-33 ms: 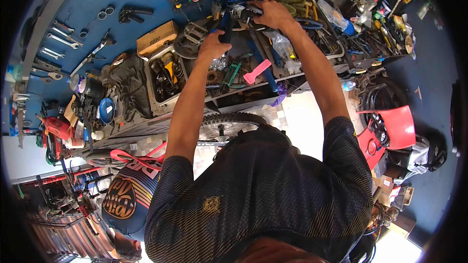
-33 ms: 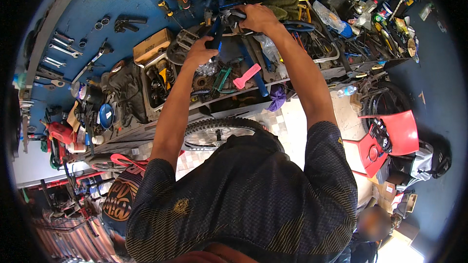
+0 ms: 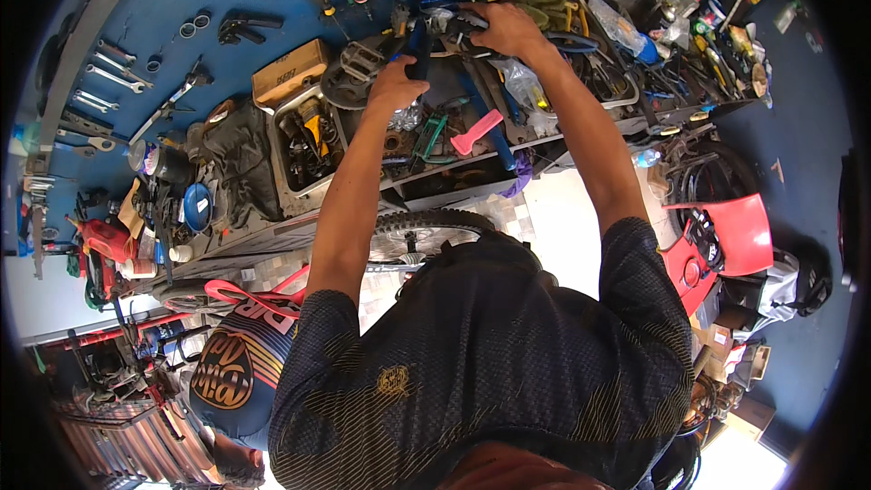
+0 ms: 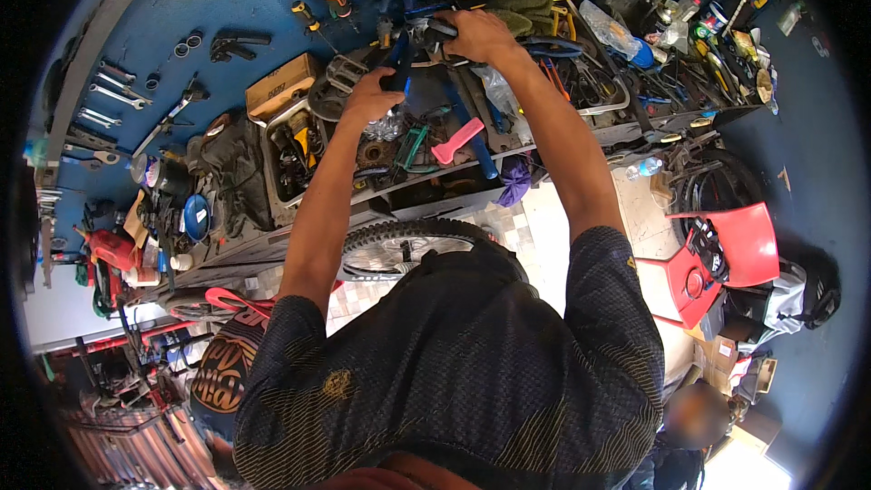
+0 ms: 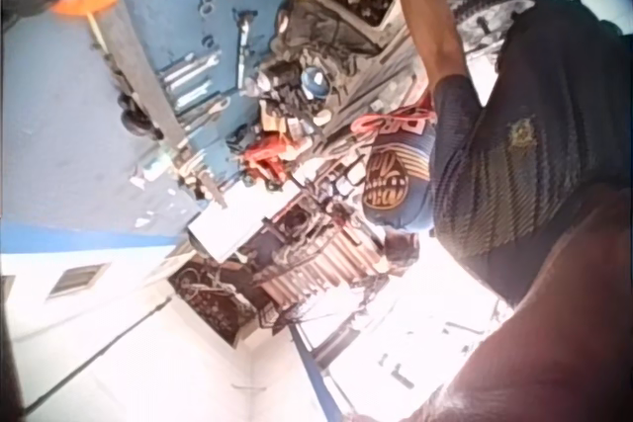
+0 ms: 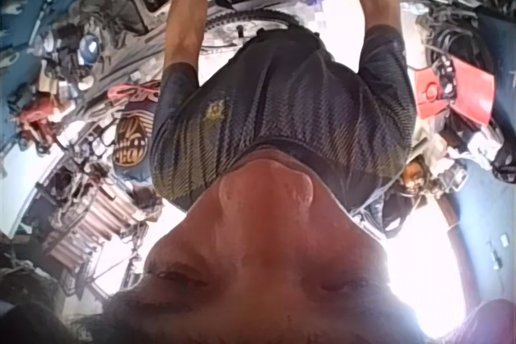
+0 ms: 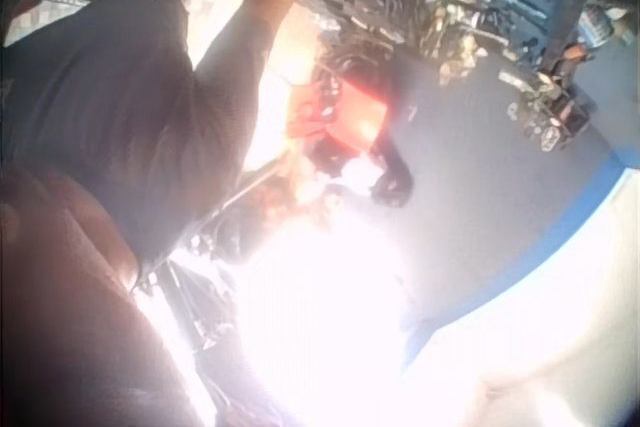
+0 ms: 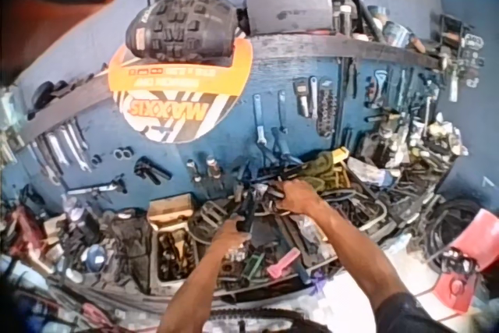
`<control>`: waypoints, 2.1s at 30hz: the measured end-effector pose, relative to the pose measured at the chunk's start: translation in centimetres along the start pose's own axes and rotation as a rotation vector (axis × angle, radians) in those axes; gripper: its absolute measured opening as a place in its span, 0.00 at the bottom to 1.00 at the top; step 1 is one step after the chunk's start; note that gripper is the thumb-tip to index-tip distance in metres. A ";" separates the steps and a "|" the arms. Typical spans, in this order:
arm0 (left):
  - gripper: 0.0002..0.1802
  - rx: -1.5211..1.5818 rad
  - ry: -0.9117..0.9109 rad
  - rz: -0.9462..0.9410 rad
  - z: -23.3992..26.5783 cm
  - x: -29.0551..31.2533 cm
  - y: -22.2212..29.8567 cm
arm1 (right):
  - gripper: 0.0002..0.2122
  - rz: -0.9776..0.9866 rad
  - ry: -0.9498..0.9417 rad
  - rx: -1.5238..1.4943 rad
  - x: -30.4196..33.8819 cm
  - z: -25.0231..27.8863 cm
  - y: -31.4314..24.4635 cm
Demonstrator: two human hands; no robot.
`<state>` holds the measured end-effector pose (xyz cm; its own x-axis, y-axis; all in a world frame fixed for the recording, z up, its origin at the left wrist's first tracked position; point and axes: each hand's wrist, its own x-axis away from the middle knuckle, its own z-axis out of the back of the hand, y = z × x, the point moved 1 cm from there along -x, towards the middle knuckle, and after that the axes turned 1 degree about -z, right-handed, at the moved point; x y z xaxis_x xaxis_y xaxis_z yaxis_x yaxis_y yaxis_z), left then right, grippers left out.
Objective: The person gathers tools and parts from a cluttered workbench, then installs a rear derailleur onto a white bicycle frame. They thread the cable, adjust the mechanism, and tighten bolts using a hex key.
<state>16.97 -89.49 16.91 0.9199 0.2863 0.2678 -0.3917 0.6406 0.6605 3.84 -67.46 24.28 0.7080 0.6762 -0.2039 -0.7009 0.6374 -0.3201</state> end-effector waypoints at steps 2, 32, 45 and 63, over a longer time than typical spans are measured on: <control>0.42 -0.084 0.074 -0.044 -0.5 -0.1 -0.1 | 0.33 -0.023 0.013 0.003 1.1 -0.7 -0.1; 0.44 -0.331 0.319 -0.360 -3.0 4.2 3.6 | 0.50 -1.179 -0.591 -1.372 27.0 -33.0 -2.2; 0.16 0.021 0.028 -0.213 2.7 23.3 -11.5 | 0.22 -1.435 0.138 -1.633 25.8 -39.4 -7.1; 0.30 -0.309 -0.595 -0.114 -13.8 24.9 -29.9 | 0.19 -1.498 0.183 -1.555 43.8 -35.5 -10.7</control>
<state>51.34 -91.64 -5.86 0.7739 -0.1794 0.6074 -0.1972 0.8431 0.5003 45.44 -57.78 -14.02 0.5780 -0.0004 0.8160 0.7832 -0.2807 -0.5549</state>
